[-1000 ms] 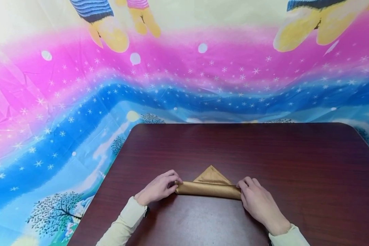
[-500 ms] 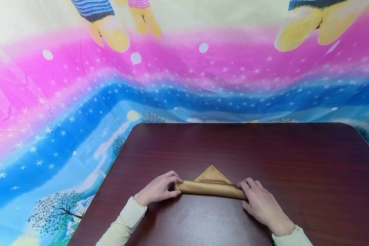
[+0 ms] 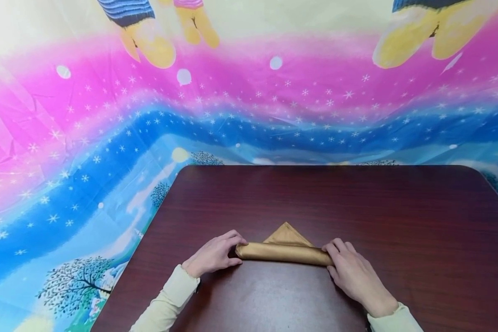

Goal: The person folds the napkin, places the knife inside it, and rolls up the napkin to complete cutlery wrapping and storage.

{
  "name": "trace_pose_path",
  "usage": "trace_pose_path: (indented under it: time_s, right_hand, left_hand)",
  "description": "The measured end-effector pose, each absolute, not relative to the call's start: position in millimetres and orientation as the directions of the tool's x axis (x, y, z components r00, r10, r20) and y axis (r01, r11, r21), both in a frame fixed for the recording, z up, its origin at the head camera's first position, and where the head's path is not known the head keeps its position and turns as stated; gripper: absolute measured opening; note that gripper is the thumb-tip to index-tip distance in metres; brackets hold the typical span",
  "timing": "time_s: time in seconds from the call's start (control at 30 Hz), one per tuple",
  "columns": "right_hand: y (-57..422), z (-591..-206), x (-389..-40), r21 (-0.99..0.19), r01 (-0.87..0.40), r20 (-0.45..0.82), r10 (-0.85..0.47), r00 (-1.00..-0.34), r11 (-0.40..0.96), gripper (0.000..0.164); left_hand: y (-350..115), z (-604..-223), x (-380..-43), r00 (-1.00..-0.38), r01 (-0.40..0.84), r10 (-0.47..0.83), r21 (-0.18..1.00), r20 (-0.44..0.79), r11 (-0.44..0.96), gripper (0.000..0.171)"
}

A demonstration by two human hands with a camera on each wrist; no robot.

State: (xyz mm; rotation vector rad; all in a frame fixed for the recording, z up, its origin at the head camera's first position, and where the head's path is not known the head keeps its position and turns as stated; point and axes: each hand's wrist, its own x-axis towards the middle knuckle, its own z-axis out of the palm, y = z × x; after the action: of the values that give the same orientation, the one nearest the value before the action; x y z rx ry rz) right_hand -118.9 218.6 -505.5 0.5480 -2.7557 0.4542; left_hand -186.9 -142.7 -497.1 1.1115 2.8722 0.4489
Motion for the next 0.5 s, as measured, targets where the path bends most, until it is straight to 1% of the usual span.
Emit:
trace_pose_path:
  time_s: [0.23,0.5]
  right_hand:
    - [219.8,-505.5,-117.8,-0.245,-0.411,0.363,-0.31,-0.879,0.878,0.036]
    - [219.7,-503.6,-118.5,-0.25,-0.397,0.357,-0.297,-0.885,0.883,0.032]
  left_hand:
    - [-143.8,-497.4,-188.3,-0.741,0.658,0.666,0.287,0.085,0.696,0.035]
    - [-146.0,-497.7,-188.8,-0.766,0.628,0.638,0.312,0.083,0.713,0.03]
